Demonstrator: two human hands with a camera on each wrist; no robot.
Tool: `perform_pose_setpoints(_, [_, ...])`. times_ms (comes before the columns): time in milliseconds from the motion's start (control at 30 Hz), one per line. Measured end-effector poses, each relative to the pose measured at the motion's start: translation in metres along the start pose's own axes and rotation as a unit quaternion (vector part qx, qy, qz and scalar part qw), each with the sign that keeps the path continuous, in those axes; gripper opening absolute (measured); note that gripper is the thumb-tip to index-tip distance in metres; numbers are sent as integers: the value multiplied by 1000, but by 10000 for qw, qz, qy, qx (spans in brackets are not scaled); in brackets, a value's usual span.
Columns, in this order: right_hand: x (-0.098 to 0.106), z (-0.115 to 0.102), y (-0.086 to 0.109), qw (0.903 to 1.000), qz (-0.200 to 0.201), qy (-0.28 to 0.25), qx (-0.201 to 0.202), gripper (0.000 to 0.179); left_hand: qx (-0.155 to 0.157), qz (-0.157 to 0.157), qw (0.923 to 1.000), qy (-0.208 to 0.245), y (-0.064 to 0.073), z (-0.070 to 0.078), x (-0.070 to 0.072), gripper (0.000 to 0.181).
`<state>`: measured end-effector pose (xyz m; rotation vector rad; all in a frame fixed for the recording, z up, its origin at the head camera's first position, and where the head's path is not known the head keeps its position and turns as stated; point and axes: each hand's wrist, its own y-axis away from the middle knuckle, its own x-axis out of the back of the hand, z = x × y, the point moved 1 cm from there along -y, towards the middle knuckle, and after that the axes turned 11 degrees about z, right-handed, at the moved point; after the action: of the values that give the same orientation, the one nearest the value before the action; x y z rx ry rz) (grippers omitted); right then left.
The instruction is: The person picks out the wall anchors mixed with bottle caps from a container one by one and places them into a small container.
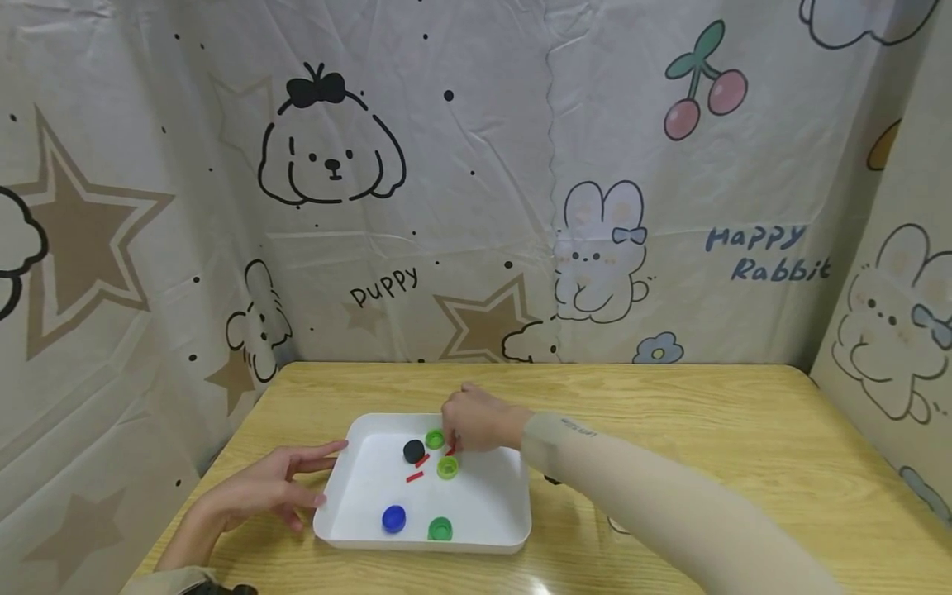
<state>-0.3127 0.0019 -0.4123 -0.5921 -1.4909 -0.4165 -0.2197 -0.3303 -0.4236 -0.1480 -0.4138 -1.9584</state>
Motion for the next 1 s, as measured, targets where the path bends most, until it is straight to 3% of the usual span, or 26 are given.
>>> perform_pose_setpoints(333, [4,4,2,9997,-235,-104,45,10,1,-13,10000,-11,-1,-1,1,84])
perform_pose_setpoints(1000, [2,1,1,9984,-262,415,272,5,-72,4,10000,-54,0,1,-1,85])
